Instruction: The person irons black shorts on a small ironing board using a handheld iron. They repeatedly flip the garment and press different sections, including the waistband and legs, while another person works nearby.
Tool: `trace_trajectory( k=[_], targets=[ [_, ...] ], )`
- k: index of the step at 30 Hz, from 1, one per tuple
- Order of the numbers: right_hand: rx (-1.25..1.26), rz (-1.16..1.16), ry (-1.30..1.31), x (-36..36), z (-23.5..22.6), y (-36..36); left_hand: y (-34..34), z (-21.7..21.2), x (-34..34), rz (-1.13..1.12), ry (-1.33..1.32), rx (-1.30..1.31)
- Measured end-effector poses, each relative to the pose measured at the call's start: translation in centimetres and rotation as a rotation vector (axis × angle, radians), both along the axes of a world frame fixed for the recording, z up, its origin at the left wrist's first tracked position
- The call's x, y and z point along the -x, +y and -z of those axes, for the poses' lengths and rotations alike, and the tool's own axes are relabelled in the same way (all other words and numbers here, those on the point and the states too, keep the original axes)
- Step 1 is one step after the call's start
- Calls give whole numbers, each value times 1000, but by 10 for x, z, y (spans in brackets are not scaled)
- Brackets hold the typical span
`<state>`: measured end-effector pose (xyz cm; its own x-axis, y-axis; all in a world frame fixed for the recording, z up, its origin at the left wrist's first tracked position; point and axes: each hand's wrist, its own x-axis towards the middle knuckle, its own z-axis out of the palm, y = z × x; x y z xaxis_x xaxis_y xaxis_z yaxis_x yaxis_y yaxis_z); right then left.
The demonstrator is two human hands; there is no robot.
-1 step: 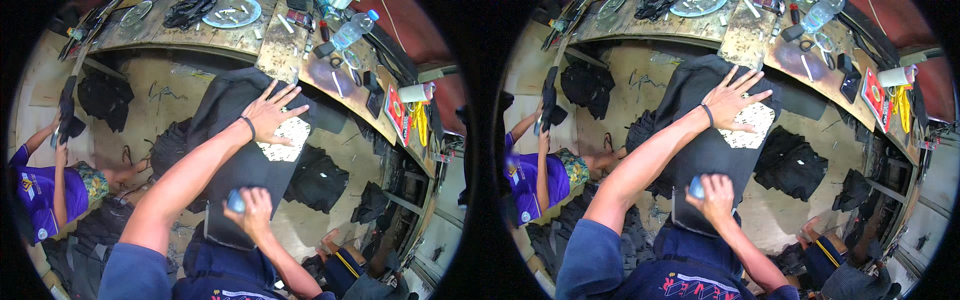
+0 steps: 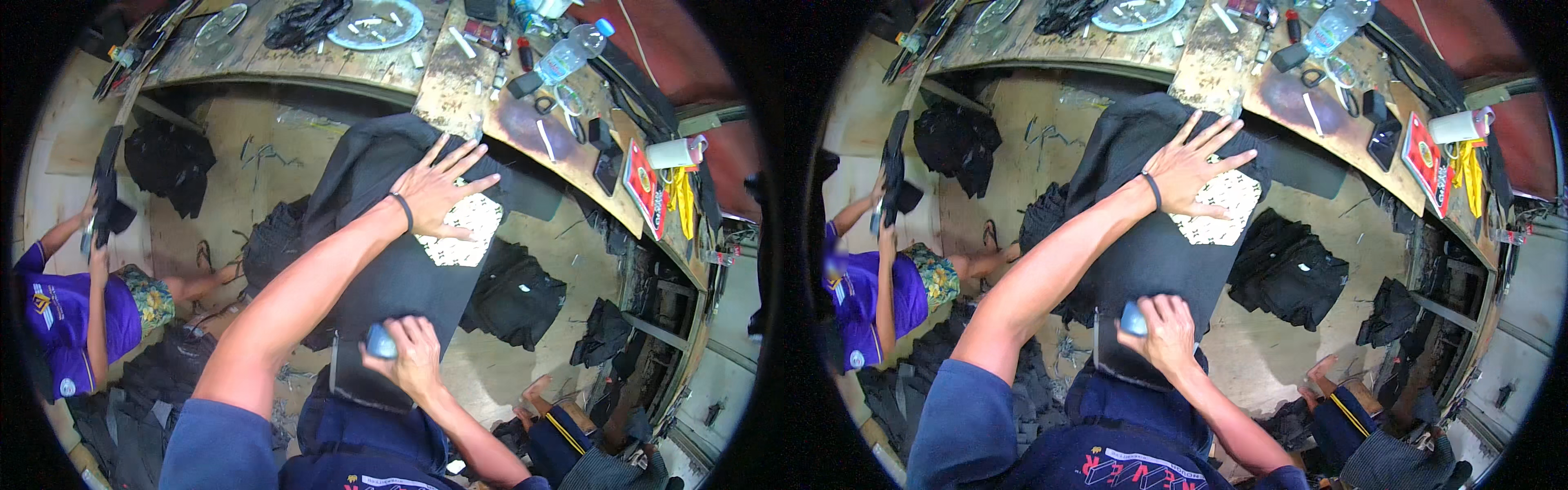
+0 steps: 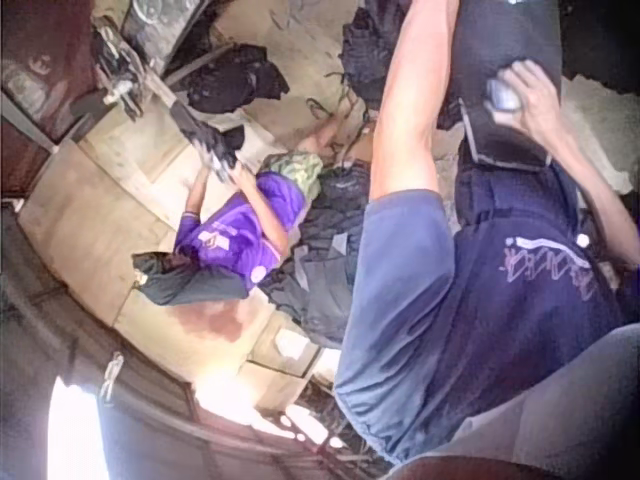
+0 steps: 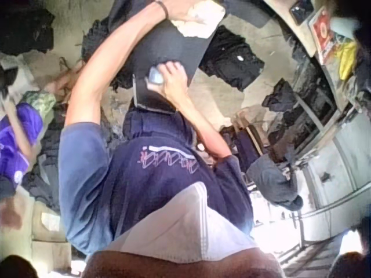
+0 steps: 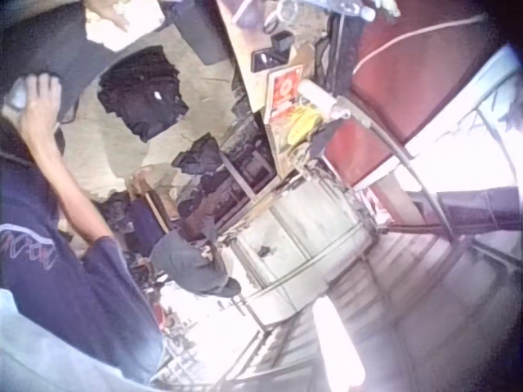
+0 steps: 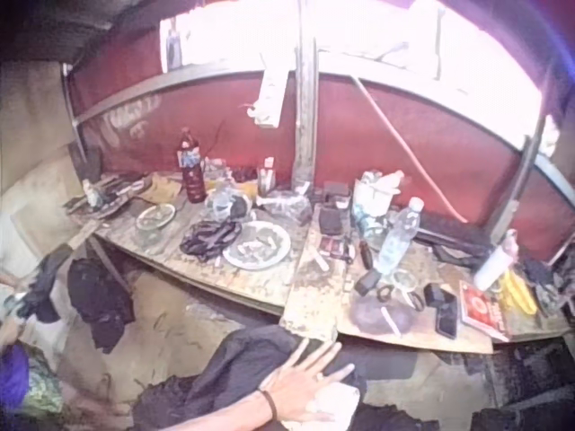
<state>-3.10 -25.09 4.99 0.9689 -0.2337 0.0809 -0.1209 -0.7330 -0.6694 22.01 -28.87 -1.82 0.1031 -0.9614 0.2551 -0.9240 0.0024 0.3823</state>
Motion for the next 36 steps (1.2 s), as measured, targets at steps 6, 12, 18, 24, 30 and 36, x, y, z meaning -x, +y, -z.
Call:
trace_trajectory(
  k=[6,12,18,24,30,36],
  targets=[
    [136,187,-43,6,1,-12,-4,-4,6,-66,-114,-43],
    [112,179,-188,-14,-5,-45,-4,3,0,-57,-109,53],
    [-86,243,61,28,5,-36,3,-11,8,-119,-87,139],
    [-129,627,-406,-68,-21,-112,82,-20,47,-839,54,169],
    [21,737,-500,-34,118,-103,151,26,79,-849,752,170],
    [9,473,-311,90,50,30,304,39,250,-864,1210,-57]
  ],
)
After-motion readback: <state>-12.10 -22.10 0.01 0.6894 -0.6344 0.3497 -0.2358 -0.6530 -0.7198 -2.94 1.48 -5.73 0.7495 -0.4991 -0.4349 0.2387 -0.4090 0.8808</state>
